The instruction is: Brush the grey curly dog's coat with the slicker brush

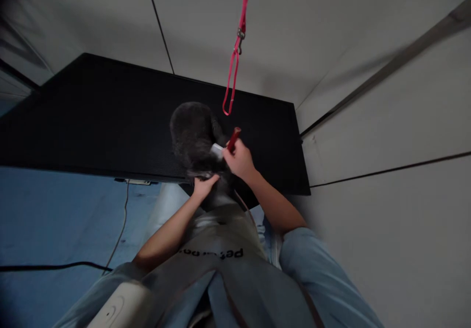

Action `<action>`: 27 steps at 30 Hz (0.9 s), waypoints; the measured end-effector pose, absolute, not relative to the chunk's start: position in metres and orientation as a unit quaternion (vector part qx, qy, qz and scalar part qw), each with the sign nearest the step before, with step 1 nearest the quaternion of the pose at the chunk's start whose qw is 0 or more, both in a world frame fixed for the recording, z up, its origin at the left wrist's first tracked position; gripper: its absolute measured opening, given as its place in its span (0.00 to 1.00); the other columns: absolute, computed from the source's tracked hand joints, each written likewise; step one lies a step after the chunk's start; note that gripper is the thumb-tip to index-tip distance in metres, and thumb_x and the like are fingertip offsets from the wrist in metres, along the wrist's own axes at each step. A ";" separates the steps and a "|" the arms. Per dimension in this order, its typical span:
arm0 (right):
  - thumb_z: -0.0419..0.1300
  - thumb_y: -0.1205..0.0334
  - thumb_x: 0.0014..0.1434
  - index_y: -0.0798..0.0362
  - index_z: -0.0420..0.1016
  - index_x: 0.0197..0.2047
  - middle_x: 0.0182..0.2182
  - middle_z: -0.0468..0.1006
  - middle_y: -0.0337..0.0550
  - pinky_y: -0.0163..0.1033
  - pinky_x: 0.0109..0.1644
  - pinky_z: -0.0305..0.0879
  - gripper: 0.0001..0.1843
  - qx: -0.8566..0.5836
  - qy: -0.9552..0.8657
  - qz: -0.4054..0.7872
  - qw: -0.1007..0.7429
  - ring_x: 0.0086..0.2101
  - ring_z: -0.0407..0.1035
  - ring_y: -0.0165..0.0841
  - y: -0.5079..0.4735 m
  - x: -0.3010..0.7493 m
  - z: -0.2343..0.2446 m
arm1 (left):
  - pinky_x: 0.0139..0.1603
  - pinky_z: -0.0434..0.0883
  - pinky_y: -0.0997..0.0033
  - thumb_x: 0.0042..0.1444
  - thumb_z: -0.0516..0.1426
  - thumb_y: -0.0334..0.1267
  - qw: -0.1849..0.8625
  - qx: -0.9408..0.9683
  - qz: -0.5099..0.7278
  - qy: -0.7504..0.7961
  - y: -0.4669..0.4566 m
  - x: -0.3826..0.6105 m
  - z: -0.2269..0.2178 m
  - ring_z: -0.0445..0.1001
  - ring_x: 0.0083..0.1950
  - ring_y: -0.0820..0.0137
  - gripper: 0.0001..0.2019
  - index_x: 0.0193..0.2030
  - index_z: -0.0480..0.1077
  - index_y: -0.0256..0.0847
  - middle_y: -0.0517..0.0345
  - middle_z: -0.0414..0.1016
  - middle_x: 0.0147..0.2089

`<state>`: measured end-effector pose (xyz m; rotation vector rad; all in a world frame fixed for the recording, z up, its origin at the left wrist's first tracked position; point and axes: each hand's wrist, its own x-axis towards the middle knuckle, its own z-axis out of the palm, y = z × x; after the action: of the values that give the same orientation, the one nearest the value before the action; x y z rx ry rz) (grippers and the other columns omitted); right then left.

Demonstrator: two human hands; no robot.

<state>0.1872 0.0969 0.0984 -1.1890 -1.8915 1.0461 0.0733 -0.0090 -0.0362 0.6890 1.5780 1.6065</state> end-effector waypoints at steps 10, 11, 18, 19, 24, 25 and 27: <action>0.60 0.56 0.50 0.51 0.68 0.35 0.24 0.71 0.36 0.35 0.28 0.63 0.11 -0.393 -0.740 0.458 0.297 0.23 0.65 0.29 0.085 0.169 0.124 | 0.69 0.51 0.49 0.45 0.64 0.37 0.349 0.332 0.634 0.606 0.001 0.050 -0.022 0.64 0.63 0.55 0.16 0.42 0.74 0.41 0.49 0.74 0.54; 0.60 0.57 0.50 0.51 0.68 0.35 0.25 0.72 0.37 0.35 0.28 0.63 0.10 -0.403 -0.738 0.448 0.303 0.23 0.66 0.29 0.086 0.168 0.124 | 0.69 0.51 0.48 0.45 0.64 0.38 0.344 0.336 0.637 0.603 -0.002 0.052 -0.020 0.64 0.63 0.55 0.17 0.44 0.73 0.41 0.49 0.73 0.54; 0.60 0.58 0.50 0.51 0.68 0.37 0.27 0.73 0.37 0.36 0.31 0.66 0.11 -0.400 -0.727 0.475 0.293 0.25 0.69 0.30 0.074 0.177 0.113 | 0.64 0.60 0.49 0.44 0.64 0.38 0.390 0.324 0.620 0.599 -0.016 0.061 -0.021 0.71 0.57 0.55 0.17 0.43 0.74 0.39 0.48 0.76 0.50; 0.61 0.58 0.49 0.52 0.68 0.36 0.26 0.73 0.37 0.36 0.31 0.66 0.11 -0.406 -0.724 0.486 0.275 0.25 0.68 0.30 0.071 0.180 0.111 | 0.62 0.64 0.49 0.43 0.65 0.39 0.399 0.320 0.619 0.596 -0.017 0.062 -0.022 0.73 0.54 0.55 0.17 0.43 0.74 0.38 0.47 0.78 0.47; 0.58 0.57 0.53 0.51 0.66 0.41 0.30 0.74 0.38 0.36 0.33 0.67 0.13 -0.479 -0.652 0.417 0.415 0.27 0.69 0.29 0.060 0.192 0.104 | 0.59 0.67 0.54 0.40 0.67 0.41 0.404 0.331 0.622 0.583 -0.016 0.066 -0.027 0.75 0.51 0.57 0.21 0.43 0.74 0.36 0.47 0.78 0.46; 0.59 0.57 0.52 0.51 0.66 0.41 0.30 0.74 0.38 0.36 0.33 0.67 0.13 -0.469 -0.656 0.434 0.400 0.27 0.69 0.29 0.059 0.194 0.102 | 0.59 0.67 0.54 0.41 0.67 0.41 0.405 0.333 0.616 0.587 -0.016 0.067 -0.027 0.76 0.51 0.57 0.20 0.42 0.74 0.36 0.47 0.79 0.46; 0.60 0.57 0.50 0.52 0.67 0.38 0.27 0.73 0.37 0.36 0.31 0.66 0.12 -0.462 -0.665 0.475 0.345 0.25 0.69 0.30 0.058 0.198 0.099 | 0.58 0.68 0.55 0.41 0.66 0.41 0.406 0.334 0.604 0.599 -0.015 0.068 -0.028 0.76 0.50 0.58 0.18 0.40 0.75 0.36 0.47 0.79 0.45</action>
<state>0.1976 0.0577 0.0993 -1.1991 -1.7277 1.2336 0.0680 -0.0152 -0.0277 0.8420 1.5116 1.5243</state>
